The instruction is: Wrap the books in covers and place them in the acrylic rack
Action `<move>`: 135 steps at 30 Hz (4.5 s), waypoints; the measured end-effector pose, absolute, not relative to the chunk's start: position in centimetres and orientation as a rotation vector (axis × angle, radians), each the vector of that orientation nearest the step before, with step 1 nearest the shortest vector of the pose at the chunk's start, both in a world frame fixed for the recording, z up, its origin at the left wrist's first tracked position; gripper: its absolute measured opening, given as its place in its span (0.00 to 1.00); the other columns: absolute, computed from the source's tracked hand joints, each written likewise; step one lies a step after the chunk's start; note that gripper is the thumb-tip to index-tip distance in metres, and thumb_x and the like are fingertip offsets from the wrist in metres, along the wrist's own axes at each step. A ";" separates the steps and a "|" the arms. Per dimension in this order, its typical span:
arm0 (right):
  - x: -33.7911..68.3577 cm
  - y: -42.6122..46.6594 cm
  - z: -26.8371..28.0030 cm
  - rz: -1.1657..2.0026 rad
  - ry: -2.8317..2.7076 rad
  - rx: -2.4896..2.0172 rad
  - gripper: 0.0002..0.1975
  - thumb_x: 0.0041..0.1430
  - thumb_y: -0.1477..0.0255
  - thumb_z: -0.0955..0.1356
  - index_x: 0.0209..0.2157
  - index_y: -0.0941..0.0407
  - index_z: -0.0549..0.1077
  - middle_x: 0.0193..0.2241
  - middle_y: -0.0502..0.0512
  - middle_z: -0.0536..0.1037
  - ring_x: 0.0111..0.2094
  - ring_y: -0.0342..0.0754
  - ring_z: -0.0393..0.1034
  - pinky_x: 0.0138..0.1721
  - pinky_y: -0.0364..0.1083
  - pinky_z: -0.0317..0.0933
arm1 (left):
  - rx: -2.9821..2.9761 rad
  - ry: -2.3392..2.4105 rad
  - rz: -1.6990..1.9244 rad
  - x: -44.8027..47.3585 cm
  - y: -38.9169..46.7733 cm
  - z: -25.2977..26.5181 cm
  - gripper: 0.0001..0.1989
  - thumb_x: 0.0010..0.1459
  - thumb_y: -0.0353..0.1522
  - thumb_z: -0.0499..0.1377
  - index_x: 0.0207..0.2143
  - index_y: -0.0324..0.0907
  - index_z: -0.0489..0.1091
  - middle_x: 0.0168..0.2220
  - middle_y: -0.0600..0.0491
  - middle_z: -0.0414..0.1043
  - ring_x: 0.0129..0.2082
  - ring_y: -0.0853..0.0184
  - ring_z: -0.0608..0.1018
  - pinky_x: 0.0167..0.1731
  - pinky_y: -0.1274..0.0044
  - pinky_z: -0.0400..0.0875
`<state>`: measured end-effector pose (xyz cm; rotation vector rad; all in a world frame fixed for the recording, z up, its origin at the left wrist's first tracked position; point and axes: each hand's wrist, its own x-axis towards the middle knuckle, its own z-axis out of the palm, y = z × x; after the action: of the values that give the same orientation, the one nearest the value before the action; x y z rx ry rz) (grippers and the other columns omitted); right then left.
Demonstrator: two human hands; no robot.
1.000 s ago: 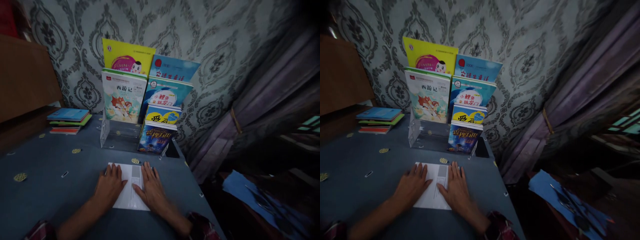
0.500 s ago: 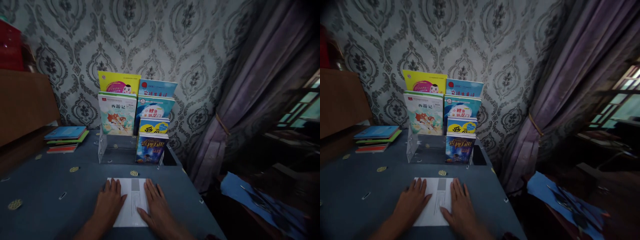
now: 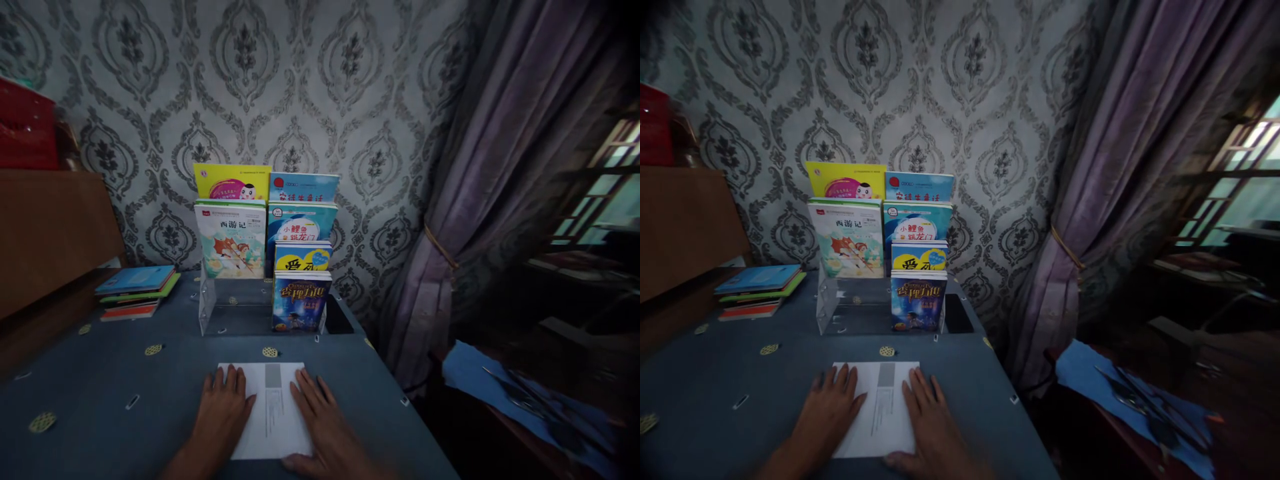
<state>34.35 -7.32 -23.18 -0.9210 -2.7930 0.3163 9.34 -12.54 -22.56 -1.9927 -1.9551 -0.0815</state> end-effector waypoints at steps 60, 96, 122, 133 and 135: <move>34.1 -7.2 -20.2 0.891 -2.246 -0.798 0.17 0.69 0.60 0.65 0.47 0.51 0.82 0.45 0.60 0.83 0.50 0.57 0.76 0.53 0.59 0.70 | -2.758 -1.702 -1.328 6.6 -19.0 -14.8 0.16 0.73 0.32 0.47 0.50 0.41 0.75 0.43 0.48 0.79 0.43 0.65 0.80 0.45 0.75 0.75; 23.7 -7.3 -18.9 0.567 -2.667 -0.639 0.28 0.72 0.65 0.60 0.69 0.60 0.56 0.66 0.68 0.67 0.67 0.57 0.60 0.65 0.59 0.59 | -2.388 -2.044 -0.404 3.9 -14.3 -20.8 0.19 0.68 0.29 0.49 0.59 0.39 0.66 0.65 0.40 0.66 0.67 0.54 0.65 0.60 0.59 0.65; 26.8 -6.3 -20.9 0.346 -2.735 -1.118 0.35 0.72 0.61 0.62 0.72 0.64 0.53 0.71 0.69 0.54 0.73 0.61 0.47 0.71 0.67 0.46 | -2.346 -2.054 -0.293 4.4 -13.5 -22.1 0.20 0.69 0.29 0.49 0.60 0.39 0.69 0.64 0.42 0.69 0.66 0.50 0.68 0.60 0.53 0.68; 26.3 -6.4 -20.5 0.364 -2.747 -1.221 0.34 0.71 0.62 0.61 0.72 0.64 0.53 0.72 0.65 0.52 0.73 0.60 0.45 0.71 0.67 0.43 | -2.215 -1.977 -0.188 6.5 -13.2 -21.8 0.22 0.68 0.32 0.53 0.62 0.37 0.68 0.64 0.40 0.69 0.65 0.47 0.70 0.60 0.51 0.67; 26.3 -6.4 -20.6 0.350 -2.747 -1.215 0.34 0.72 0.61 0.60 0.72 0.63 0.53 0.72 0.65 0.52 0.73 0.60 0.45 0.71 0.67 0.43 | -2.162 -2.004 -0.175 6.7 -13.4 -22.1 0.22 0.68 0.32 0.53 0.62 0.36 0.68 0.64 0.39 0.69 0.65 0.47 0.70 0.60 0.52 0.67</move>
<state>26.34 -6.43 -20.56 -1.2153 -2.7467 0.3495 6.73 -13.38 -22.07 -2.1621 -2.0039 -0.1754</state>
